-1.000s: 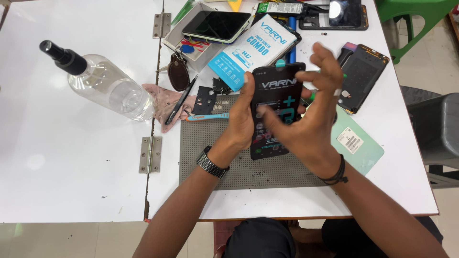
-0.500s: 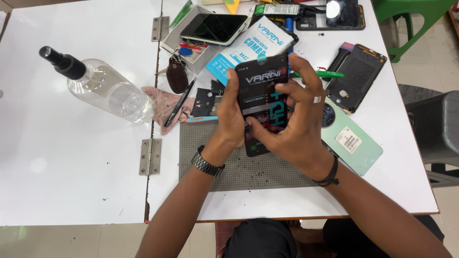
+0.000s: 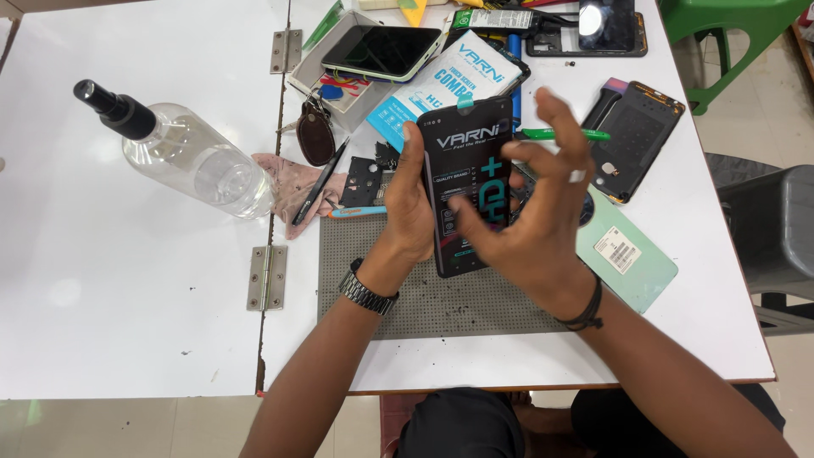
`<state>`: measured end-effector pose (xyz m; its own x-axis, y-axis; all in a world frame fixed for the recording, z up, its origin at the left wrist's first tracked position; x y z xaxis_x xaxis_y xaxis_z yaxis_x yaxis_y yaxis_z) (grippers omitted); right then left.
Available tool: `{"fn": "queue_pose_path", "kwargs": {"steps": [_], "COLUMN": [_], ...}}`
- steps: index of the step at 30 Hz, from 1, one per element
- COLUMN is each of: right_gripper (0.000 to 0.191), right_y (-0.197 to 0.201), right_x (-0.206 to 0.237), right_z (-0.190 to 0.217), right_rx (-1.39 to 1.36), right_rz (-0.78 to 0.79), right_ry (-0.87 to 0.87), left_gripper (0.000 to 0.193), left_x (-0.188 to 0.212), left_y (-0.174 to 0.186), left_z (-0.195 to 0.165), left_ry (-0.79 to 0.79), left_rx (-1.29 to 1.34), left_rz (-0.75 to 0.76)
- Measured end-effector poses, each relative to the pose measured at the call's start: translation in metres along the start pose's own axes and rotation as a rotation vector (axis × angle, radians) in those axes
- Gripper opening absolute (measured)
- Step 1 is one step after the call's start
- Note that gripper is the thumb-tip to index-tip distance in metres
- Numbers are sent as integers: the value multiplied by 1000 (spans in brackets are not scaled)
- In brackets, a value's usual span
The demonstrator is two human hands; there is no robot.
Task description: The person taps and scrolls on a smartphone screen, then opens the phone's back cover, removes the battery from the phone body, handles the battery, and presses the back cover closed. The episode ends while the person is still pressing the cover into place.
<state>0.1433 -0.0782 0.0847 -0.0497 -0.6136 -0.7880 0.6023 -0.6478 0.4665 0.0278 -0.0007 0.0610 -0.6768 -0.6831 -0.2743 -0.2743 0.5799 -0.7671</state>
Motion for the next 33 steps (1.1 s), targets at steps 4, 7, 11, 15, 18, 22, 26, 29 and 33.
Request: {"fn": "queue_pose_path", "kwargs": {"steps": [4,7,11,15,18,22,26,29,33], "right_gripper": [73,73,66,50,52,52,58,61,66], "right_y": [-4,-4,-3,2,7,9,5,4,4], "right_x": [2,0,-4,-12,-20,-20,-17,-14,-15], "right_z": [8,8,8,-3,-9,-13,-19,-21,-16], "right_rx": [-4,-18,-96,-385,-744,-621,-562,-528,-438], "right_rz": [50,49,42,51,96,146,151,159,154], "right_ry": [-34,-36,-41,-231,-223,-168,-168,-156,-46], "left_gripper": [73,71,74,84,86,85,86,86,87], "left_x": [3,3,5,0,-3,-5,-6,-7,-7], "left_y": [10,13,9,1,1,1,2,3,2], "left_z": [0,-2,-3,-2,-4,-8,-6,-3,-1], "left_ry": [-50,-66,-42,18,-28,-50,-35,-28,-25], "left_rx": [-173,-201,-154,45,-74,-58,-21,-6,3], "left_rz": [-186,-221,-159,1,-26,-1,5,-20,-20]}}
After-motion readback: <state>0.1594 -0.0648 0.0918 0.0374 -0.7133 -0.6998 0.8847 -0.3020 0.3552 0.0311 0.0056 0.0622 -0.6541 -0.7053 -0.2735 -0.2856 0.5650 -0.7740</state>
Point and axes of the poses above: each hand's wrist, its own x-axis away from the middle knuckle, its own y-axis out of the back of the hand, z = x × y, the point moved 4 cm from there along -x, towards the middle knuckle, and after that the axes turned 2 degrees about -z, right-handed, at the moved point
